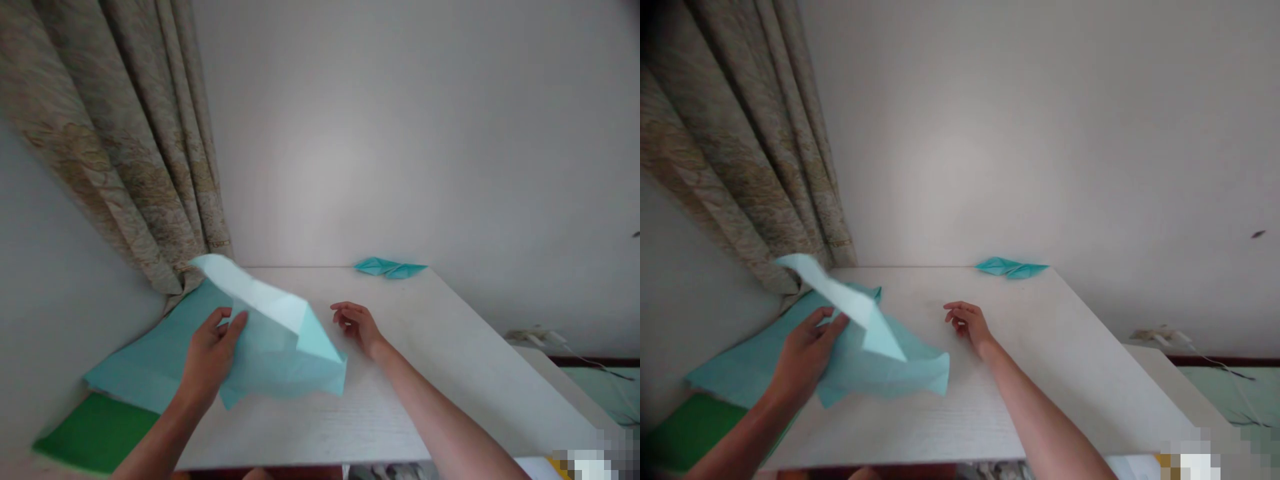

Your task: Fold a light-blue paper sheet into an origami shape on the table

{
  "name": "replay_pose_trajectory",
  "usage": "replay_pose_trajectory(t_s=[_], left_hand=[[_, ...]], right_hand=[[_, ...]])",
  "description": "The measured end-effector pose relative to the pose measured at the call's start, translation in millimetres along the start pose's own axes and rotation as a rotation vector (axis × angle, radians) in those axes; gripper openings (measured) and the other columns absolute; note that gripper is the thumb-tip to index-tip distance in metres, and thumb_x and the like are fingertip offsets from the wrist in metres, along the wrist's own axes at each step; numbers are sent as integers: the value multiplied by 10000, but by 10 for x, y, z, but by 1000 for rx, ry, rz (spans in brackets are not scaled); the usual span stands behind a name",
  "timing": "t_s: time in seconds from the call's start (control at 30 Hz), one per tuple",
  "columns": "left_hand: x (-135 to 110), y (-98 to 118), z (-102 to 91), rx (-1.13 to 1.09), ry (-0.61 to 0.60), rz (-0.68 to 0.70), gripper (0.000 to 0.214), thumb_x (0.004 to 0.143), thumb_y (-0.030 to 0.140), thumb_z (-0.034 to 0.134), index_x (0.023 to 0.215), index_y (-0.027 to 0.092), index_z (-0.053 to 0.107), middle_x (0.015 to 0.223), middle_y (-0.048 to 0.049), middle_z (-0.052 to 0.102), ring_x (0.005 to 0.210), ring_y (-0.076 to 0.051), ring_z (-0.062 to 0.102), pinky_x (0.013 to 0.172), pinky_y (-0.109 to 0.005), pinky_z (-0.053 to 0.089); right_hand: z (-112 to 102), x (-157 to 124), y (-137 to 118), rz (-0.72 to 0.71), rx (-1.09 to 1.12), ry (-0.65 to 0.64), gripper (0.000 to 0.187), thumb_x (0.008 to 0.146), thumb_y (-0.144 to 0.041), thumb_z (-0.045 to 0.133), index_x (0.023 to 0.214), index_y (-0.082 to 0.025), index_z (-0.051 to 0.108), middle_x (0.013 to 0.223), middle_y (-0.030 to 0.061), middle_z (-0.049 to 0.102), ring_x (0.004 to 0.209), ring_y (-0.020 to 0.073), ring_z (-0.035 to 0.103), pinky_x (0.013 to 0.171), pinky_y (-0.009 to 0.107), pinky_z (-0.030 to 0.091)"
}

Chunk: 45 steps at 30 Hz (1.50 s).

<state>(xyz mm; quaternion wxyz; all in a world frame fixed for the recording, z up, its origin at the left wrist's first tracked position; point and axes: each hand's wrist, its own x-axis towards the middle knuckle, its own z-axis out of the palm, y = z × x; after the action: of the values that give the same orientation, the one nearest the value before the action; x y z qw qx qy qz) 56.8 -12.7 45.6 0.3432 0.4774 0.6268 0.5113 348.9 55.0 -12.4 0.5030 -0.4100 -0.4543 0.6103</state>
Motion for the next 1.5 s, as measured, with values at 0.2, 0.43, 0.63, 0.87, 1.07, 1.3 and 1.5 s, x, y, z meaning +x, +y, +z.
replay_pose_trajectory(t_s=[0.2,0.43,0.63,0.87,1.07,1.3,1.5], left_hand=[[51,-115,77,9,-39,-41,410,672,551,621,830,178,555,520,26,578,406,-129,493,369,-199,304],[178,-326,326,-71,-170,-57,361,728,506,591,874,178,562,595,-2,623,488,-161,564,437,-237,407],[350,-504,391,-185,-524,-124,379,661,470,693,849,143,659,790,-81,706,702,-236,657,642,-324,509],[422,-539,356,-281,-623,-232,362,644,461,732,771,125,692,750,-94,710,713,-244,656,665,-335,507],[445,-540,354,-397,-632,-244,324,639,378,766,825,120,702,769,-89,713,694,-235,661,692,-362,516],[461,-498,351,-525,-552,-256,322,599,288,791,858,114,714,793,-100,723,684,-226,667,691,-363,527],[458,-451,355,-398,-454,-262,216,516,239,775,703,143,729,650,-57,709,564,-188,634,575,-302,506]], right_hand=[[1,-26,1,-11,93,-116,536,716,-676,508,783,-165,656,610,40,583,496,136,484,390,228,282],[24,-55,5,-67,-129,-85,436,611,-568,726,700,-155,617,592,17,596,471,120,479,434,238,334],[3,-62,-12,-39,-194,-8,370,593,-465,771,705,-135,646,646,27,651,524,137,536,523,265,389],[-44,-38,-3,-46,-97,-38,291,587,-370,791,717,-133,683,692,44,686,566,159,589,568,278,426],[-62,-9,1,-10,3,12,270,551,-307,801,736,-129,715,682,68,698,600,207,621,618,328,464],[-70,2,16,-22,-18,51,203,560,-306,768,644,-135,699,559,36,638,468,143,517,477,262,366],[-58,-12,-30,-86,-66,13,160,571,-284,661,651,-164,728,584,41,650,527,157,533,523,275,368]])
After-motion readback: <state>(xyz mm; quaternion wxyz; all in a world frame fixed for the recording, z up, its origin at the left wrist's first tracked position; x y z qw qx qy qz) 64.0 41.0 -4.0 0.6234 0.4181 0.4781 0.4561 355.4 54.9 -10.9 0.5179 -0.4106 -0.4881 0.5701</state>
